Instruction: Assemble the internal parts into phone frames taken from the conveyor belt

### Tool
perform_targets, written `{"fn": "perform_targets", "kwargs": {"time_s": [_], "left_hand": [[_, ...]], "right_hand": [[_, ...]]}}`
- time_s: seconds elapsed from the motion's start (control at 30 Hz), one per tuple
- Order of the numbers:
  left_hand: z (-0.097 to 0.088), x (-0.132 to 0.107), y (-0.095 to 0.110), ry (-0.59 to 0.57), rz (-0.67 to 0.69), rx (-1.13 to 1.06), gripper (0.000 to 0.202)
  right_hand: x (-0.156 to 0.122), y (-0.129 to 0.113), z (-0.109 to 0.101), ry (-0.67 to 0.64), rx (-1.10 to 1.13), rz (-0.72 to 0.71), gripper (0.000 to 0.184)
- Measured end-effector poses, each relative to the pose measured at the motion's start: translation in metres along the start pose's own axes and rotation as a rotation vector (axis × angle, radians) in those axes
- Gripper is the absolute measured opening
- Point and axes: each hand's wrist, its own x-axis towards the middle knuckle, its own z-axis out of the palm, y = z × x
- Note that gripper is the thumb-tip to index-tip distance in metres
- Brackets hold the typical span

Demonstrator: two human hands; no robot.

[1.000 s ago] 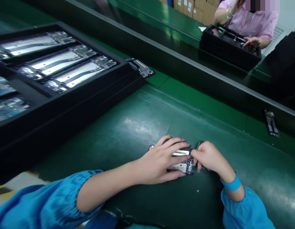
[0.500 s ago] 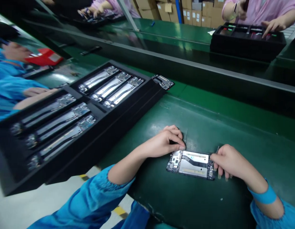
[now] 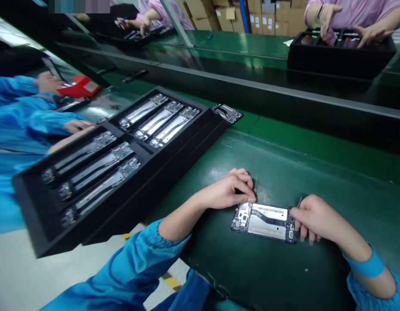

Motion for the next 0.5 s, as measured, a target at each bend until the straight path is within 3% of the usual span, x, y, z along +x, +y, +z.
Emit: {"fn": "perform_targets", "kwargs": {"time_s": [0.5], "left_hand": [[-0.0014, 0.0029, -0.0030, -0.023, 0.031, 0.014, 0.009]], "right_hand": [[0.0018, -0.0014, 0.0027, 0.020, -0.002, -0.017, 0.031]]}}
